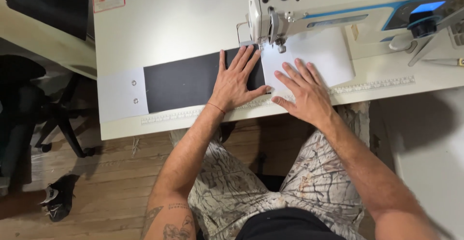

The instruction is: Trimming leather pieces with scissors and aligning them with paper templates at a sewing station.

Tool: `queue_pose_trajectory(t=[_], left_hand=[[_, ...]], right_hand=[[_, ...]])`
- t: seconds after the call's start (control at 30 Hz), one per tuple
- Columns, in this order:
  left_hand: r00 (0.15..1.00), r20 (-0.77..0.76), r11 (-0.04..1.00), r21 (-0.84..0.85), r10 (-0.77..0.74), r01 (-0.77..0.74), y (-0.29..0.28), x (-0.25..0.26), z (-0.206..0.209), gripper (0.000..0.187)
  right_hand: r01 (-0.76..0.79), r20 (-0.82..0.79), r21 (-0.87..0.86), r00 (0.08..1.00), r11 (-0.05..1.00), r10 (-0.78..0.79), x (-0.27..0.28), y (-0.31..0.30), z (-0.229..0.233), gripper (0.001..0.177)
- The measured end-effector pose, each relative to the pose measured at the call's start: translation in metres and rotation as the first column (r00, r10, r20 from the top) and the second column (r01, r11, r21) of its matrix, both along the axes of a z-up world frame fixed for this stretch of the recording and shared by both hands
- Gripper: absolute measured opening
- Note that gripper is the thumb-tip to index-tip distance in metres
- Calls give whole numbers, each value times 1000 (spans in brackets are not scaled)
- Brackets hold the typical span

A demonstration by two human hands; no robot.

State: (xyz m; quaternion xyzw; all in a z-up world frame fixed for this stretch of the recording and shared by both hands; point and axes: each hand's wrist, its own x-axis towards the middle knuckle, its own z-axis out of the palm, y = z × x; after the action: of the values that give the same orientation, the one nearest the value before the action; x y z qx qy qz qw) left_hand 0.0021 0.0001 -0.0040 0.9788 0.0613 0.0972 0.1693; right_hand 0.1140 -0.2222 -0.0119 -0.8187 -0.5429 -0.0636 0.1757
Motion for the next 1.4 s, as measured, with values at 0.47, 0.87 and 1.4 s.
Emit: queue_pose_trajectory(t=[0.47,0.87,1.4], left_hand=[[998,-64,1000,21,21,-20,6,7,-2,99],[997,-80,1000,24,14,-13,10,8,1,97],[995,-101,1000,9,22,-21,16,16,3,97]], right_hand=[[5,-94,-89,996,996,-13,8,3,-2,82],[-3,2,-8,1000,1000,3,10,4,-6,77],[9,-4,-27,1000,1000,-9,16,10,-4,78]])
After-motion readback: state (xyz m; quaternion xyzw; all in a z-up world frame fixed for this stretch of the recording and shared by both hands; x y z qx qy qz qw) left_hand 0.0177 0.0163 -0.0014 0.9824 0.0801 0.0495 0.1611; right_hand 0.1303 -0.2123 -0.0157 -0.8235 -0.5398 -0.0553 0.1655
